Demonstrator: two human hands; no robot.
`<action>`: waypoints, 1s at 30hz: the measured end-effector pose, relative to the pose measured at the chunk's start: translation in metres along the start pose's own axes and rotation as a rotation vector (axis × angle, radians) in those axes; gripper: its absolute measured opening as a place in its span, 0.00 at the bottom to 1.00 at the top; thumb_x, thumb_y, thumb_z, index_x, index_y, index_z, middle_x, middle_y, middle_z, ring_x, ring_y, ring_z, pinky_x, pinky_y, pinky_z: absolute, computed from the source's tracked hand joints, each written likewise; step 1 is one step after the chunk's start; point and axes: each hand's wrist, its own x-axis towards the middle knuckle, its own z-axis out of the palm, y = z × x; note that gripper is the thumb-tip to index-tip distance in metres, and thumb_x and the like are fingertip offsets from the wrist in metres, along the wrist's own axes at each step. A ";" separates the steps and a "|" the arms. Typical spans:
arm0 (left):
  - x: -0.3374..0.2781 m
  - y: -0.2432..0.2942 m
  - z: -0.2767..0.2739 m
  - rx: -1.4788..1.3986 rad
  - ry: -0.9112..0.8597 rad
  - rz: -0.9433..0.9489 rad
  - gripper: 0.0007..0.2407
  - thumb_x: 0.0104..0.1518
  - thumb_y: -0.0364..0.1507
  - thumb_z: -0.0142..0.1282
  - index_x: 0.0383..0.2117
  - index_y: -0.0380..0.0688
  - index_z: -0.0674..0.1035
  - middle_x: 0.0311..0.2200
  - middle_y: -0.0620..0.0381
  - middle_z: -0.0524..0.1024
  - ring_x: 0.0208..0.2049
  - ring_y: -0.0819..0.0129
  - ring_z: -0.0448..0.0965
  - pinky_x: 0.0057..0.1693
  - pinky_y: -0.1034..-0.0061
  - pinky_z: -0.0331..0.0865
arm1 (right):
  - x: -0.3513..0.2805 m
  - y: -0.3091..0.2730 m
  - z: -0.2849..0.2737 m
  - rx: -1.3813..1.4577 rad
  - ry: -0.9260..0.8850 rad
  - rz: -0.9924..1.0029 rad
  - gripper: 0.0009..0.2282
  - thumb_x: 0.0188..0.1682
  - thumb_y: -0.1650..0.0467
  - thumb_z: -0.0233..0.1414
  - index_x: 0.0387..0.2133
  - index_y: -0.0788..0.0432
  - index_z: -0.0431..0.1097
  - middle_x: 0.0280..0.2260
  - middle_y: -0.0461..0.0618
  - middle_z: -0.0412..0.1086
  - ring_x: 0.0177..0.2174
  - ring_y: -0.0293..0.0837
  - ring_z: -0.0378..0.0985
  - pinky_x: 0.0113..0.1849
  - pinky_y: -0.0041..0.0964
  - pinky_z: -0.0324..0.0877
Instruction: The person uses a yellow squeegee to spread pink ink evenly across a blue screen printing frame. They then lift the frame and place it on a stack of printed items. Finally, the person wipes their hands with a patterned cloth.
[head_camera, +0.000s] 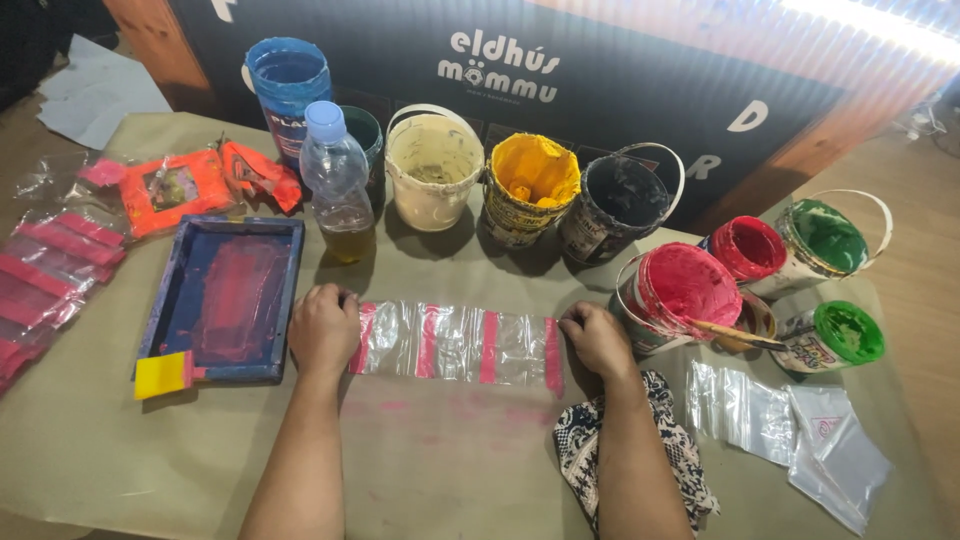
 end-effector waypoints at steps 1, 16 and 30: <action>-0.001 0.001 -0.001 0.000 -0.001 -0.001 0.10 0.58 0.38 0.53 0.38 0.50 0.82 0.37 0.51 0.77 0.47 0.48 0.78 0.53 0.54 0.72 | 0.001 0.001 0.002 0.000 -0.001 0.000 0.07 0.49 0.72 0.55 0.39 0.61 0.78 0.39 0.64 0.78 0.44 0.63 0.79 0.44 0.55 0.73; -0.008 0.013 -0.024 -0.193 0.028 -0.058 0.13 0.62 0.35 0.51 0.48 0.48 0.80 0.41 0.45 0.82 0.49 0.44 0.80 0.54 0.53 0.71 | -0.005 0.015 0.009 0.312 -0.019 -0.047 0.07 0.53 0.76 0.50 0.38 0.68 0.74 0.33 0.68 0.75 0.39 0.60 0.78 0.40 0.55 0.69; 0.004 -0.010 0.010 0.043 0.073 0.052 0.09 0.55 0.35 0.59 0.37 0.47 0.83 0.36 0.54 0.76 0.45 0.51 0.79 0.52 0.58 0.73 | 0.000 0.026 0.021 0.523 0.055 -0.071 0.04 0.48 0.79 0.54 0.34 0.69 0.75 0.25 0.60 0.74 0.31 0.51 0.76 0.37 0.49 0.69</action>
